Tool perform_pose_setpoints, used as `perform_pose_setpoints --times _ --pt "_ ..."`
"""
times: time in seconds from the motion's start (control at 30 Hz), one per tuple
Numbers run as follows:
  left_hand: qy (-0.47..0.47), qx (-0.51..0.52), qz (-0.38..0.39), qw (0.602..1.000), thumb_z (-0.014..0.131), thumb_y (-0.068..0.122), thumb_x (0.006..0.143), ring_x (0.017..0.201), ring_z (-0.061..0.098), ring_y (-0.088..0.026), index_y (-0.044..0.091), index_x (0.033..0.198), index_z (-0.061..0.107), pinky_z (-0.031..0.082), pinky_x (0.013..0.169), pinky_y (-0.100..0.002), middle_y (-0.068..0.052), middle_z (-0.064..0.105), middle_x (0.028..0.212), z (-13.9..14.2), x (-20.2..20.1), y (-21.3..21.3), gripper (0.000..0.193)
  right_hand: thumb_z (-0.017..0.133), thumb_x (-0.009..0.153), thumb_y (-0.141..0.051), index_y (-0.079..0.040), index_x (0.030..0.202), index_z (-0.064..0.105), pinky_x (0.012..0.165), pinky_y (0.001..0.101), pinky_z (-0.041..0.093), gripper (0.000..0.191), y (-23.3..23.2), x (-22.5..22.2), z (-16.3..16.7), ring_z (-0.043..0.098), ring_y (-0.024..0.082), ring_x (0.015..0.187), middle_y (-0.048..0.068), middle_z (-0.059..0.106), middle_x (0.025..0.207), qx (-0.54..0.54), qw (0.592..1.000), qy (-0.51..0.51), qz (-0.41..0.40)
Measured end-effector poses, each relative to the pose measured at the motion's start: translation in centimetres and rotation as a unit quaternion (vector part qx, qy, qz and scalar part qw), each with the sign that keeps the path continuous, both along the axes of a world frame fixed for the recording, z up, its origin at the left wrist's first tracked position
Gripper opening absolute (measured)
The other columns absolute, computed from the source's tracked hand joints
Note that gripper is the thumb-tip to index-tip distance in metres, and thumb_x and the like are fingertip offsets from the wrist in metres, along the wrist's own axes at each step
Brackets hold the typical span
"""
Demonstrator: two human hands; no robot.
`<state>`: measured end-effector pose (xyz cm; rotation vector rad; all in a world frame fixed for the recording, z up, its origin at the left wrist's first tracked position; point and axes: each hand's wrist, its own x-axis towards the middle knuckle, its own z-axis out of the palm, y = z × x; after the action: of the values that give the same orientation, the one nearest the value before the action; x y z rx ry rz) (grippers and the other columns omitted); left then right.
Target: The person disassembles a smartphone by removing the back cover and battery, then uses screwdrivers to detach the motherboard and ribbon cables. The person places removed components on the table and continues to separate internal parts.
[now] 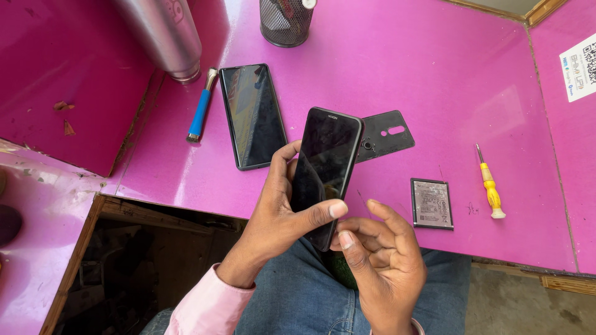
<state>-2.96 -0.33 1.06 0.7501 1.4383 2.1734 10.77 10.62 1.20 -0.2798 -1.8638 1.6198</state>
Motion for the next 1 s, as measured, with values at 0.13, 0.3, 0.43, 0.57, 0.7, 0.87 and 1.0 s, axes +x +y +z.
perform_pose_setpoints --times 0.13,0.3,0.43,0.57,0.7,0.87,1.0 --pt "0.026 -0.015 -0.002 1.0 0.089 0.028 0.075 0.138 0.054 -0.029 0.001 0.154 0.03 0.042 0.117 -0.043 -0.021 0.058 0.137 0.2 0.0 -0.3 0.102 0.067 0.097 0.0 0.001 0.141 0.051 0.08 0.032 0.069 0.046 0.1 0.2 0.0 0.079 0.021 0.09 0.018 0.076 0.102 0.011 1.0 0.004 0.011" --pt "-0.011 -0.005 -0.079 0.997 0.079 0.034 0.082 0.14 0.049 -0.027 0.001 0.155 0.034 0.037 0.12 -0.041 -0.016 0.054 0.143 0.8 -0.2 -1.2 0.092 0.066 0.096 0.006 0.0 0.143 0.049 0.084 0.0351 0.067 0.05 0.3 0.1 0.3 0.075 0.025 0.1 0.021 0.07 0.118 0.012 0.999 0.031 -0.021" --pt "0.042 -0.057 -0.129 0.989 0.069 0.036 0.085 0.12 0.052 -0.024 0.004 0.157 0.048 0.04 0.106 -0.039 -0.012 0.055 0.124 0.8 -0.5 -1.5 0.082 0.065 0.094 0.009 -0.001 0.15 0.041 0.093 0.0385 0.065 0.062 2.0 -0.5 0.7 0.069 0.03 0.119 0.022 0.06 0.139 0.044 0.997 0.023 -0.061" --pt "0.105 -0.067 -0.145 0.982 0.069 0.034 0.094 0.11 0.056 -0.02 0.005 0.153 0.059 0.045 0.098 -0.037 -0.008 0.06 0.115 0.2 -0.4 -1.0 0.067 0.063 0.097 0.009 -0.001 0.158 0.033 0.106 0.0388 0.059 0.069 4.2 -1.3 0.5 0.059 0.028 0.136 0.021 0.053 0.148 0.061 0.997 0.039 -0.028" --pt "-0.031 -0.028 -0.216 0.976 0.066 0.035 0.099 0.099 0.06 -0.017 0.005 0.15 0.059 0.053 0.083 -0.032 -0.006 0.061 0.115 -0.4 -0.6 0.1 0.059 0.06 0.111 0.007 0.002 0.16 0.035 0.107 0.0411 0.061 0.056 6.2 -1.8 0.0 0.06 0.024 0.126 0.018 0.054 0.139 0.009 0.998 0.066 0.012" --pt "0.002 -0.045 -0.243 0.969 0.065 0.043 0.102 0.103 0.068 -0.016 0.004 0.144 0.061 0.059 0.086 -0.03 -0.009 0.072 0.112 -0.7 -1.3 0.5 0.057 0.06 0.118 -0.006 0.005 0.15 0.044 0.094 0.0407 0.063 0.038 8.0 -2.1 -1.5 0.068 0.023 0.115 0.013 0.057 0.128 -0.046 0.997 0.066 0.018" --pt "-0.029 -0.043 -0.243 0.969 0.065 0.045 0.1 0.1 0.07 -0.017 0.004 0.145 0.063 0.06 0.083 -0.03 -0.01 0.072 0.12 -0.5 -1.4 0.4 0.061 0.06 0.121 -0.004 0.007 0.136 0.051 0.09 0.0468 0.066 0.021 9.0 -2.2 -2.9 0.069 0.025 0.104 0.016 0.062 0.116 -0.075 0.99 0.098 0.064"
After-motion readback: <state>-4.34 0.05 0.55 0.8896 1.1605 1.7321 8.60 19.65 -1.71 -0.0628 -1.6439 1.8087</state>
